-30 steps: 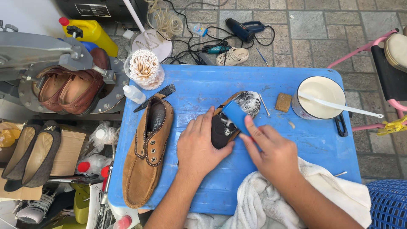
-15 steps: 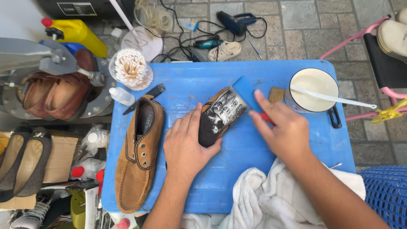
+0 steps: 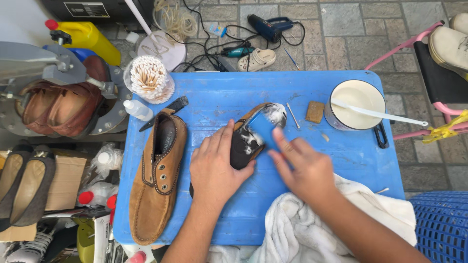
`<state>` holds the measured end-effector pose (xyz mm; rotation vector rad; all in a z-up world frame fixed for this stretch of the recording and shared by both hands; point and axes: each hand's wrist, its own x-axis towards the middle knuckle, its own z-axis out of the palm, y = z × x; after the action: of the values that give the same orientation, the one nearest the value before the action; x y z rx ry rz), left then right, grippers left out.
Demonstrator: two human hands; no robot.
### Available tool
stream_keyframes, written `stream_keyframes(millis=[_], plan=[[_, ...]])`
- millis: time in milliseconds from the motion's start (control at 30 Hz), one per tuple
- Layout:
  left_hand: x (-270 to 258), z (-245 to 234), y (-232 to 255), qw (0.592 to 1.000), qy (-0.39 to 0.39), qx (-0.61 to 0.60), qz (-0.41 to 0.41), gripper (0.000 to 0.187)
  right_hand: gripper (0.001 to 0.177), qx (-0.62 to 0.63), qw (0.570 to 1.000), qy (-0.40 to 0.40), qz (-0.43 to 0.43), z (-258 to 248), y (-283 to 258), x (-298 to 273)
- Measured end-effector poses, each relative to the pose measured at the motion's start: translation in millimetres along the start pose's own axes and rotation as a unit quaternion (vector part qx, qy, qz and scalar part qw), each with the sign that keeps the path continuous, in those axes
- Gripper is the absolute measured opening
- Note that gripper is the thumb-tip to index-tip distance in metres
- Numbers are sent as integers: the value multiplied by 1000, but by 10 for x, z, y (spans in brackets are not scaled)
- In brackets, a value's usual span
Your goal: The person cleans a brown loafer shoe by wiping the sole with a white cloth, brushing the sole with a blue brush, and wiping the upper with the cloth. The person handles the shoe repeatedly, turning it over to access different surfaces.
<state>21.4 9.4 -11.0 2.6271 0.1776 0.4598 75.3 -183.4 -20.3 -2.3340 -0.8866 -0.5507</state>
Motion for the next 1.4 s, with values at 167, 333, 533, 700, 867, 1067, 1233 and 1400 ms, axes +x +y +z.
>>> stream_keyframes(millis=[167, 333, 533, 700, 867, 1067, 1233, 1400], plan=[[-7, 38, 6, 1000, -10, 11, -7, 103, 50, -22, 996, 4, 81, -96, 250, 89], [-3, 27, 8, 1000, 6, 11, 5, 104, 55, 7, 1000, 0, 3, 32, 34, -36], [-9, 43, 24, 1000, -9, 23, -7, 103, 55, -18, 998, 6, 56, -9, 201, 3], [13, 23, 4, 1000, 6, 5, 11, 102, 61, -4, 1000, -11, 10, 14, 51, -79], [20, 29, 22, 1000, -16, 11, -12, 103, 56, -22, 999, -2, 31, 36, 33, -63], [27, 5, 28, 1000, -6, 2, 0, 102, 54, -32, 996, -8, 85, -64, 252, 45], [63, -12, 13, 1000, -5, -4, 4, 103, 56, 19, 1000, 1, -3, 33, 54, -59], [22, 15, 20, 1000, -6, 6, 3, 102, 54, -32, 994, 25, 98, -73, 335, 32]])
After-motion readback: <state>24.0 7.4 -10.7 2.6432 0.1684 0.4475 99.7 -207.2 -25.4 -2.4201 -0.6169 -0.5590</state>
